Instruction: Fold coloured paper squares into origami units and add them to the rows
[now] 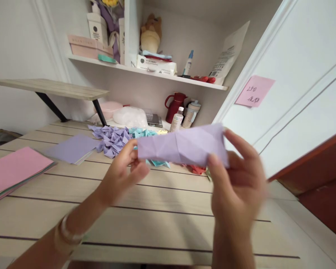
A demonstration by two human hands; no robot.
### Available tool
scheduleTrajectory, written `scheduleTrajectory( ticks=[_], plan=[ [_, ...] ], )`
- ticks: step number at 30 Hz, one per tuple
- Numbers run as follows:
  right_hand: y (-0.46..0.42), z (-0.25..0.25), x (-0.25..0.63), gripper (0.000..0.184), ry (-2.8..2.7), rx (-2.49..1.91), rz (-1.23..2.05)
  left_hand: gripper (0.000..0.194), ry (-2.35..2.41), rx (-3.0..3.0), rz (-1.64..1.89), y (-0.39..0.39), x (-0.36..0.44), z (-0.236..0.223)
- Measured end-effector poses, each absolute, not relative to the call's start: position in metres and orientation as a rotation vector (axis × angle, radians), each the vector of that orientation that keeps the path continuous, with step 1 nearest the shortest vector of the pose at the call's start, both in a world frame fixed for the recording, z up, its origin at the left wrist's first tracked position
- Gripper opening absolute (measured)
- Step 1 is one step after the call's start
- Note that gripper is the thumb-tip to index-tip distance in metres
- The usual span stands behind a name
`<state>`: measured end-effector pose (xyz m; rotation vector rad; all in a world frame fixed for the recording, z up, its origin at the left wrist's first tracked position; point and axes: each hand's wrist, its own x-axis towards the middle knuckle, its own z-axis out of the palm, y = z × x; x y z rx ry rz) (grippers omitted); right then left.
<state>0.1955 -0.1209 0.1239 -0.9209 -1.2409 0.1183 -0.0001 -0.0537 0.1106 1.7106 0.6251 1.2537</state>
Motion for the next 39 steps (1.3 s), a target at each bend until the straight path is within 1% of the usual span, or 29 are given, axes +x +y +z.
scheduleTrajectory(
  ticks=[1, 3, 4, 7, 9, 10, 12, 13, 16, 19, 20, 22, 24, 25, 27, 29, 30, 32, 34, 35, 37, 39],
  plan=[
    [-0.105, 0.125, 0.191, 0.038, -1.19, -0.91, 0.2, 0.034, 0.641, 1.681, 1.191, -0.041, 0.006, 0.109],
    [-0.072, 0.121, 0.185, 0.042, -1.147, -0.845, 0.364, 0.041, 0.663, 1.577, 1.114, -0.016, 0.018, 0.103],
    [-0.057, 0.116, 0.184, 0.044, -1.123, -0.825, 0.431, 0.041, 0.686, 1.501, 1.095, -0.005, 0.024, 0.098],
    [-0.029, 0.093, 0.186, 0.049, -1.079, -0.838, 0.617, 0.044, 0.704, 1.242, 1.213, 0.013, 0.031, 0.082],
    [-0.025, 0.079, 0.192, 0.047, -1.083, -0.879, 0.684, 0.045, 0.679, 1.186, 1.244, 0.016, 0.028, 0.072],
    [-0.025, 0.075, 0.195, 0.045, -1.085, -0.904, 0.697, 0.042, 0.676, 1.19, 1.245, 0.017, 0.025, 0.067],
    [-0.026, 0.069, 0.2, 0.04, -1.076, -0.956, 0.704, 0.029, 0.702, 1.207, 1.251, 0.019, 0.019, 0.061],
    [-0.026, 0.067, 0.201, 0.039, -1.068, -0.979, 0.706, 0.025, 0.724, 1.205, 1.273, 0.02, 0.016, 0.058],
    [-0.021, 0.059, 0.2, 0.04, -1.044, -1.002, 0.727, 0.027, 0.795, 1.202, 1.408, 0.027, 0.011, 0.051],
    [-0.014, 0.047, 0.193, 0.046, -1.009, -0.978, 0.743, 0.039, 0.887, 1.187, 1.571, 0.035, 0.009, 0.047],
    [-0.013, 0.043, 0.19, 0.049, -0.995, -0.972, 0.746, 0.04, 0.904, 1.172, 1.606, 0.036, 0.009, 0.046],
    [-0.013, 0.037, 0.185, 0.052, -0.959, -0.962, 0.743, 0.036, 0.878, 1.153, 1.598, 0.035, 0.01, 0.047],
    [-0.014, 0.033, 0.181, 0.048, -0.906, -0.968, 0.714, 0.034, 0.798, 1.178, 1.482, 0.031, 0.013, 0.048],
    [-0.015, 0.032, 0.179, 0.044, -0.88, -0.975, 0.694, 0.038, 0.758, 1.209, 1.402, 0.028, 0.015, 0.048],
    [-0.017, 0.031, 0.175, 0.037, -0.855, -0.986, 0.672, 0.052, 0.707, 1.283, 1.281, 0.022, 0.019, 0.047],
    [-0.019, 0.032, 0.171, 0.033, -0.888, -0.972, 0.716, 0.064, 0.678, 1.343, 1.253, 0.018, 0.023, 0.045],
    [-0.02, 0.032, 0.169, 0.032, -0.92, -0.953, 0.766, 0.064, 0.673, 1.367, 1.262, 0.017, 0.024, 0.043],
    [-0.021, 0.034, 0.166, 0.032, -0.987, -0.91, 0.893, 0.049, 0.704, 1.41, 1.296, 0.018, 0.023, 0.041],
    [-0.022, 0.036, 0.164, 0.041, -1.062, -0.878, 1.008, 0.031, 0.775, 1.432, 1.313, 0.021, 0.02, 0.041],
    [-0.021, 0.036, 0.164, 0.047, -1.101, -0.868, 1.046, 0.026, 0.81, 1.427, 1.317, 0.022, 0.018, 0.042],
    [-0.02, 0.037, 0.167, 0.056, -1.177, -0.865, 1.065, 0.023, 0.837, 1.385, 1.31, 0.025, 0.014, 0.044],
    [-0.018, 0.037, 0.172, 0.055, -1.213, -0.894, 1.009, 0.025, 0.807, 1.331, 1.306, 0.026, 0.012, 0.046]
  ],
)
